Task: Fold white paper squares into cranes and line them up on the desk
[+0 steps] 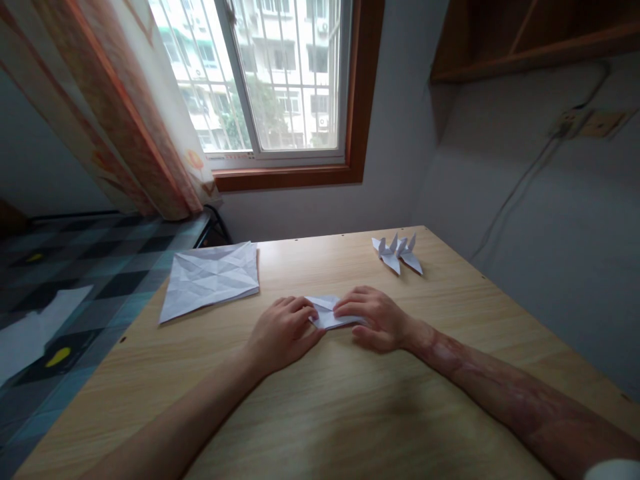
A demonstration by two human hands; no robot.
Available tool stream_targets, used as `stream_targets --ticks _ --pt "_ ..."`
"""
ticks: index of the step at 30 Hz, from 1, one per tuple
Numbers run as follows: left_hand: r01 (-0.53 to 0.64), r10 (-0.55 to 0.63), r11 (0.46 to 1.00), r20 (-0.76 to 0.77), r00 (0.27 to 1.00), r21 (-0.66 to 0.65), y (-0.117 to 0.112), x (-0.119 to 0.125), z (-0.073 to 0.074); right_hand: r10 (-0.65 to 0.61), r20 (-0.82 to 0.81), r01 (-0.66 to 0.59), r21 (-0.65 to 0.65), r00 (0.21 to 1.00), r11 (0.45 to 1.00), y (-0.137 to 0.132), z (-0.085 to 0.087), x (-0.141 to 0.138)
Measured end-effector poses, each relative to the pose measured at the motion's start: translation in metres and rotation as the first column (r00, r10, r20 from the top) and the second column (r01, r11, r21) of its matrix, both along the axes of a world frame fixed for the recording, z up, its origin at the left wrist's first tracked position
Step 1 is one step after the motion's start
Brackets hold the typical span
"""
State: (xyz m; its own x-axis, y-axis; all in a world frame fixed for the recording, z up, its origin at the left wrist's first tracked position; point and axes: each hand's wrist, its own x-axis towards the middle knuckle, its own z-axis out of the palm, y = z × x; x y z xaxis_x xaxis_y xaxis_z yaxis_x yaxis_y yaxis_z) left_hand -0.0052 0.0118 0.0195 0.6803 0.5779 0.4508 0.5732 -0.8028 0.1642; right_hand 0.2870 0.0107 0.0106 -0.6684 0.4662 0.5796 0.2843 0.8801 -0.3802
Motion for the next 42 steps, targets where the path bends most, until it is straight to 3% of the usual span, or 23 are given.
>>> stream_targets --ticks 4,8,14,21,27,31,36,42 --pt "0.02 -0.019 1.0 -0.029 0.999 0.016 -0.002 0.0 0.001 -0.131 0.059 0.129 0.042 0.99 0.991 -0.002 -0.002 -0.005" --pt "0.004 -0.004 1.0 0.018 1.0 0.023 0.0 -0.001 0.001 -0.13 0.088 0.127 0.042 0.988 0.991 -0.001 -0.002 -0.006" --pt "0.058 -0.056 0.992 0.026 0.998 -0.108 0.002 0.0 0.004 -0.133 0.077 0.126 0.086 0.988 0.988 0.001 -0.006 -0.007" --pt "0.104 -0.098 0.988 0.052 0.994 -0.113 0.003 -0.001 0.002 -0.102 0.028 0.101 0.018 0.994 0.995 0.002 -0.007 -0.007" --pt "0.09 -0.088 0.992 0.034 0.996 -0.084 0.004 -0.002 0.0 -0.174 0.041 0.173 0.021 0.984 0.985 0.006 -0.011 -0.006" --pt "0.144 -0.145 0.988 -0.016 0.989 -0.051 0.002 -0.001 0.002 -0.132 0.06 0.129 0.051 0.989 0.99 0.006 -0.012 -0.005" --pt "0.125 -0.126 0.992 -0.024 0.992 -0.023 -0.001 0.0 0.005 -0.135 0.063 0.134 0.029 0.989 0.991 0.001 -0.006 -0.005" --pt "0.083 -0.081 0.996 -0.127 0.989 0.01 -0.006 0.003 0.009 -0.024 -0.034 0.021 -0.105 0.999 0.994 -0.007 -0.004 -0.005"
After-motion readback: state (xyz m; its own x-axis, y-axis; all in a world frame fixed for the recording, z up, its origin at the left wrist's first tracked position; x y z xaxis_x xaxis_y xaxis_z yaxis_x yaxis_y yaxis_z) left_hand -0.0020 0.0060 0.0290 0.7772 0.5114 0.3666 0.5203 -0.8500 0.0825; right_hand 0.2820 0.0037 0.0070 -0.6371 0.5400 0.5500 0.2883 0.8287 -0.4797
